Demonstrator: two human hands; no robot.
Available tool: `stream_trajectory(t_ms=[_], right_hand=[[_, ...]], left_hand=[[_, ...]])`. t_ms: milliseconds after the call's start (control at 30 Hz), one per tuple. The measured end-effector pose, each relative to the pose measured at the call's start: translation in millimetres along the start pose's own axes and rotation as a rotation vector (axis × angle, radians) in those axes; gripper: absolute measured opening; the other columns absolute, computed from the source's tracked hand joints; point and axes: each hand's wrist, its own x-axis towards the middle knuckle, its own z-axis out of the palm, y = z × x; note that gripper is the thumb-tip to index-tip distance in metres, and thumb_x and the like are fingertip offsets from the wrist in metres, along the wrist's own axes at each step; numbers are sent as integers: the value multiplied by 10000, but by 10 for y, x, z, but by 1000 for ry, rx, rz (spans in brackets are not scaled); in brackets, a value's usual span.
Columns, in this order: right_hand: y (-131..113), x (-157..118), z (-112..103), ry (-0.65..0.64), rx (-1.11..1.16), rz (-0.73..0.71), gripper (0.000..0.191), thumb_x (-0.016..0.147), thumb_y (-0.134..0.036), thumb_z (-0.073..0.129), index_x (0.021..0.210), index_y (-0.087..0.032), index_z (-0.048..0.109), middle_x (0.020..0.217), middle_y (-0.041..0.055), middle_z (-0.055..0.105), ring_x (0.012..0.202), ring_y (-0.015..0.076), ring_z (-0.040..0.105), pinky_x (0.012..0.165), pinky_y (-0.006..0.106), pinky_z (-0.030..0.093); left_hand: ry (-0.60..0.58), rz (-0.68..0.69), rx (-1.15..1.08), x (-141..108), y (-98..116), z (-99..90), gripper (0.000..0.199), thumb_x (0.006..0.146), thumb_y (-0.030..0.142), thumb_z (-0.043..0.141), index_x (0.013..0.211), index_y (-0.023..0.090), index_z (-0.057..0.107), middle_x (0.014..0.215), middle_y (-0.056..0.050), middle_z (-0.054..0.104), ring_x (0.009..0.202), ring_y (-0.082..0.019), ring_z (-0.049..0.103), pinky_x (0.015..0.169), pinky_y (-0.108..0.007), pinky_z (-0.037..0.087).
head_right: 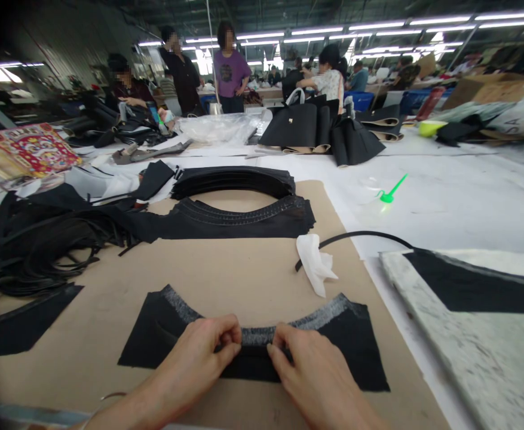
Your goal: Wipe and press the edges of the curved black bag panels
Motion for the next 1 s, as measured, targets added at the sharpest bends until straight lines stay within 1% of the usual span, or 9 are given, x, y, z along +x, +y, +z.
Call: stream_trajectory(t_ms=[167, 333, 467, 700, 833, 1000], right_hand=[[-63, 41, -29, 17, -57, -7, 237, 943, -237, 431, 791, -215, 611, 738, 31, 686, 701, 196, 632, 591, 282, 259], [-92, 94, -50, 26, -128, -6, 236, 942, -225, 432, 789, -215, 610, 748, 41, 698, 723, 226, 655, 576, 282, 243], [-101, 119, -36, 28, -173, 0, 239, 941, -226, 433, 791, -217, 619, 757, 47, 704, 752, 247, 671, 569, 282, 227], [-95, 142, -6, 47, -185, 1, 241, 937, -232, 446, 778, -232, 627, 733, 26, 703, 720, 218, 669, 554, 273, 230], [-92, 141, -4, 52, -190, -9, 250, 935, -224, 441, 778, -230, 635, 728, 28, 703, 706, 215, 669, 550, 274, 237], [-103, 138, -15, 46, -184, -12, 240, 932, -219, 449, 784, -229, 639, 736, 33, 708, 726, 219, 672, 553, 277, 242]], left_hand=[[2, -13, 39, 44, 21, 15, 132, 801, 150, 530, 765, 229, 630, 711, 34, 661, 685, -140, 604, 624, -235, 335], [43, -11, 76, 83, 6, 44, 127, 819, 149, 522, 782, 230, 612, 686, 29, 652, 660, -143, 603, 602, -236, 318], [47, -14, 86, 104, -27, 86, 112, 817, 151, 532, 770, 232, 594, 684, 32, 651, 657, -144, 605, 596, -235, 310], [60, -16, 90, 134, -54, 108, 118, 809, 138, 532, 771, 231, 594, 682, 34, 644, 660, -141, 603, 604, -233, 317], [47, -32, 94, 133, -40, 107, 113, 808, 139, 535, 772, 231, 590, 682, 35, 648, 659, -144, 604, 612, -234, 326], [63, -28, 105, 126, -52, 125, 116, 819, 142, 533, 786, 236, 592, 708, 32, 662, 693, -151, 625, 630, -235, 340]])
